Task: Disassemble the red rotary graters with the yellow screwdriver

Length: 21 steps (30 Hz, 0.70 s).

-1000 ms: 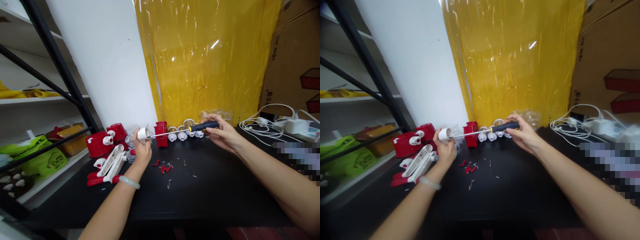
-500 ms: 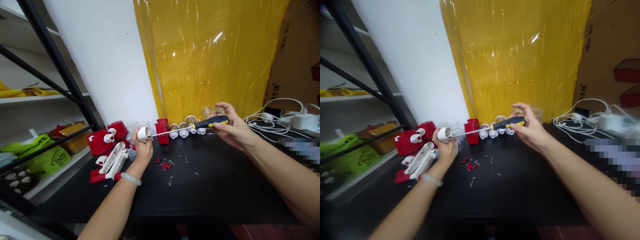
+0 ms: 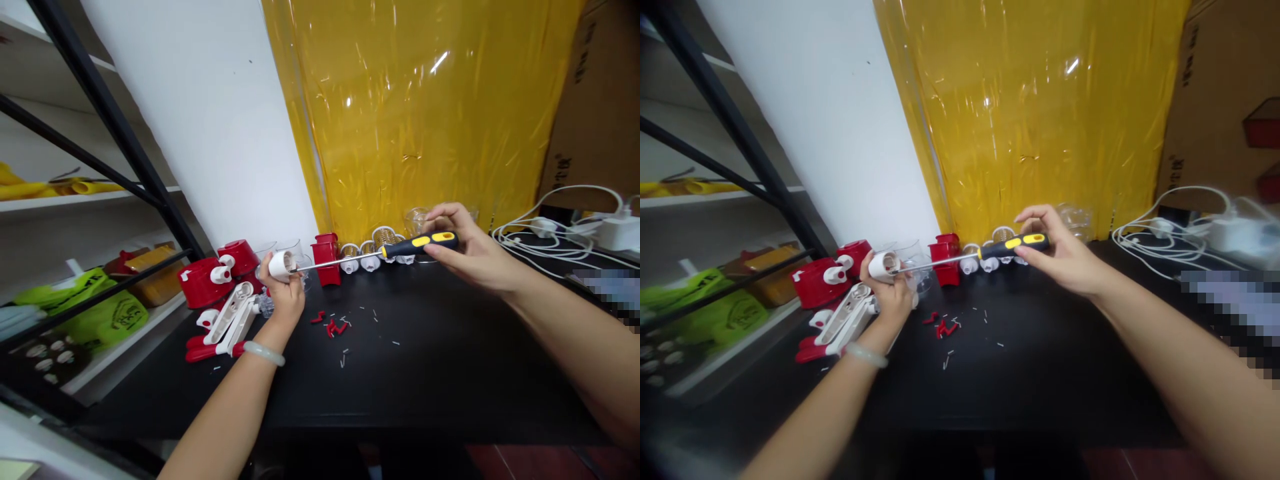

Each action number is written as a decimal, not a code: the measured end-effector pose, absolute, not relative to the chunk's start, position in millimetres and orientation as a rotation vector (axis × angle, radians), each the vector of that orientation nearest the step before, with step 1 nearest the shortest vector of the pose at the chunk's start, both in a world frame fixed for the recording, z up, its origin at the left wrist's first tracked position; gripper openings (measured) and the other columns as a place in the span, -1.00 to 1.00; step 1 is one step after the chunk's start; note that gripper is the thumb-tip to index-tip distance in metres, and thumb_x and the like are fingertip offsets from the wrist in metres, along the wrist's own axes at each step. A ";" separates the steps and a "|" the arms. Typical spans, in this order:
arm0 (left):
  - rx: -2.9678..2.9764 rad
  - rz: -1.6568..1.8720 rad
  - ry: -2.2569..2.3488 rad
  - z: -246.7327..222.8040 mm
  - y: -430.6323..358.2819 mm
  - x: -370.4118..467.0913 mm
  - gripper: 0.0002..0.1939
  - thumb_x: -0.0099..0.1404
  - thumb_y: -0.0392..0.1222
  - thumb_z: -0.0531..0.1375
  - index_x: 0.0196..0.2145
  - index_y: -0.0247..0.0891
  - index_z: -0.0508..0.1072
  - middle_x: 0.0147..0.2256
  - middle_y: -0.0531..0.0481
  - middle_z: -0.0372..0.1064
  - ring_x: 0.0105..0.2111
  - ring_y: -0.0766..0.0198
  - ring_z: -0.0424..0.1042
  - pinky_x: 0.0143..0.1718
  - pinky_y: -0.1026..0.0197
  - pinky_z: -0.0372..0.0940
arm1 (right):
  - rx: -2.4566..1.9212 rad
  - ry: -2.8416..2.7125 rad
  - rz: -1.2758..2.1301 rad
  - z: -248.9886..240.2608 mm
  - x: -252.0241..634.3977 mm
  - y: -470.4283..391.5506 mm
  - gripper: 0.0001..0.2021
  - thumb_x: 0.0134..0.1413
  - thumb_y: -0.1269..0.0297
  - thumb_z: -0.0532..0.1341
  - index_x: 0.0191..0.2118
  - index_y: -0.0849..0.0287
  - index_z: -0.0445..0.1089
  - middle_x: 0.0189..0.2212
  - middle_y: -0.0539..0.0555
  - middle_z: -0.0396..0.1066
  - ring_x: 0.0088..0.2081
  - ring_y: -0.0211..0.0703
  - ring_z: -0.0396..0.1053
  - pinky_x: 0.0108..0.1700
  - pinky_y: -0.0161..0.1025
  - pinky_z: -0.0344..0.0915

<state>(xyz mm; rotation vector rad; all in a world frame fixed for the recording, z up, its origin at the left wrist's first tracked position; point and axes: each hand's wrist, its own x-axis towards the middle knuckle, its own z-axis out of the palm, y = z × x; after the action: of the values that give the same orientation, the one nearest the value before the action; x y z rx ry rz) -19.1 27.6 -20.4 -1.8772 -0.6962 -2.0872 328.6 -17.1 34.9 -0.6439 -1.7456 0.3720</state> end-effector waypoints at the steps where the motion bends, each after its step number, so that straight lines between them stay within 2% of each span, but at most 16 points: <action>1: -1.878 -2.086 -0.683 -20.2 27.7 -19.2 -0.49 0.43 -0.12 0.14 0.22 -0.05 0.00 -0.23 0.03 0.29 -0.47 0.42 0.36 -0.43 0.32 0.40 | -0.642 -1.761 0.374 35.2 328.5 -16.8 -0.63 0.08 -0.02 0.35 -0.06 -0.05 0.32 -0.22 0.04 0.41 -0.21 -0.07 0.44 -0.17 -0.13 0.41; 3: -1.886 -2.085 -0.659 -19.9 27.6 -19.1 -0.49 0.43 -0.14 0.13 0.23 -0.02 0.00 -0.22 0.03 0.28 -0.46 0.42 0.36 -0.42 0.32 0.40 | -0.657 -1.746 0.401 34.5 327.1 -15.0 -0.57 -0.03 -0.07 0.41 -0.12 -0.01 0.33 -0.21 0.06 0.43 -0.19 -0.04 0.47 -0.18 -0.12 0.43; 5: -1.897 -2.083 -0.645 -19.9 27.2 -19.1 -0.49 0.43 -0.16 0.14 0.23 0.00 0.00 -0.20 0.03 0.28 -0.45 0.43 0.36 -0.41 0.33 0.40 | -0.714 -1.689 0.511 32.6 324.4 -12.9 -0.52 -0.02 -0.21 0.35 -0.14 0.02 0.32 -0.32 0.05 0.45 -0.37 -0.07 0.47 -0.34 -0.13 0.42; 7: -1.902 -2.085 -0.639 -20.1 26.9 -19.1 -0.48 0.43 -0.14 0.14 0.23 0.00 0.00 -0.19 0.02 0.28 -0.45 0.42 0.36 -0.40 0.31 0.40 | -0.813 -1.658 0.636 30.7 321.9 -11.7 -0.50 0.12 -0.33 0.15 -0.18 0.05 0.32 -0.57 -0.03 0.36 -0.62 -0.16 0.32 -0.58 -0.20 0.26; 9: -1.908 -2.079 -0.639 -20.1 26.6 -19.0 -0.49 0.43 -0.12 0.14 0.23 0.00 0.00 -0.20 0.03 0.28 -0.45 0.42 0.35 -0.39 0.29 0.40 | -0.875 -1.660 0.672 30.3 320.7 -11.9 -0.49 0.21 -0.33 0.04 -0.26 0.06 0.35 -0.72 -0.10 0.18 -0.72 -0.23 0.15 -0.66 -0.25 0.08; 11: -1.900 -2.075 -0.639 -19.5 26.0 -18.6 -0.48 0.43 -0.10 0.14 0.23 0.00 -0.01 -0.23 0.04 0.28 -0.47 0.41 0.34 -0.40 0.29 0.40 | -0.824 -1.636 0.629 31.6 320.6 -13.5 -0.58 0.19 -0.24 0.15 -0.30 0.04 0.35 -0.66 -0.08 0.21 -0.67 -0.25 0.19 -0.63 -0.27 0.12; 13: -1.883 -2.072 -0.639 -18.3 24.8 -17.5 -0.48 0.44 -0.10 0.13 0.24 -0.01 -0.02 -0.26 0.06 0.28 -0.49 0.42 0.34 -0.41 0.30 0.39 | -0.714 -1.596 0.627 33.6 321.3 -15.3 -0.66 0.08 -0.12 0.32 -0.26 0.01 0.33 -0.48 -0.03 0.35 -0.54 -0.23 0.31 -0.51 -0.25 0.28; 17: -1.865 -2.090 -0.650 -16.7 22.4 -15.2 -0.48 0.44 -0.08 0.13 0.25 -0.01 -0.01 -0.29 0.07 0.28 -0.50 0.42 0.33 -0.43 0.30 0.38 | -0.529 -1.548 0.809 34.5 323.2 -16.8 -0.55 -0.16 0.04 0.50 -0.21 -0.06 0.28 -0.21 -0.02 0.44 -0.25 -0.14 0.46 -0.22 -0.17 0.43; 19: -1.881 -2.088 -0.654 -17.4 22.3 -14.6 -0.47 0.45 -0.06 0.13 0.25 -0.01 -0.02 -0.29 0.07 0.28 -0.51 0.42 0.32 -0.43 0.30 0.38 | -0.516 -1.551 0.799 32.6 323.9 -15.6 -0.51 -0.20 0.03 0.52 -0.18 -0.06 0.30 -0.15 0.00 0.47 -0.15 -0.08 0.48 -0.15 -0.15 0.43; 21: -1.888 -2.078 -0.652 -18.6 22.8 -14.3 -0.47 0.45 -0.05 0.12 0.25 -0.01 -0.04 -0.28 0.06 0.28 -0.51 0.41 0.32 -0.44 0.29 0.38 | -0.604 -1.595 0.749 30.0 324.4 -13.7 -0.53 -0.09 -0.10 0.44 -0.14 -0.03 0.34 -0.27 0.04 0.51 -0.26 -0.07 0.50 -0.28 -0.15 0.43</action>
<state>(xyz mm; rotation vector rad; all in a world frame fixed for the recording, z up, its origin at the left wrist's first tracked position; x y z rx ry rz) -14.3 22.8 -18.6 -1.8884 -0.6521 -2.0783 324.4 -13.7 30.0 -0.6045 -1.5947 0.7486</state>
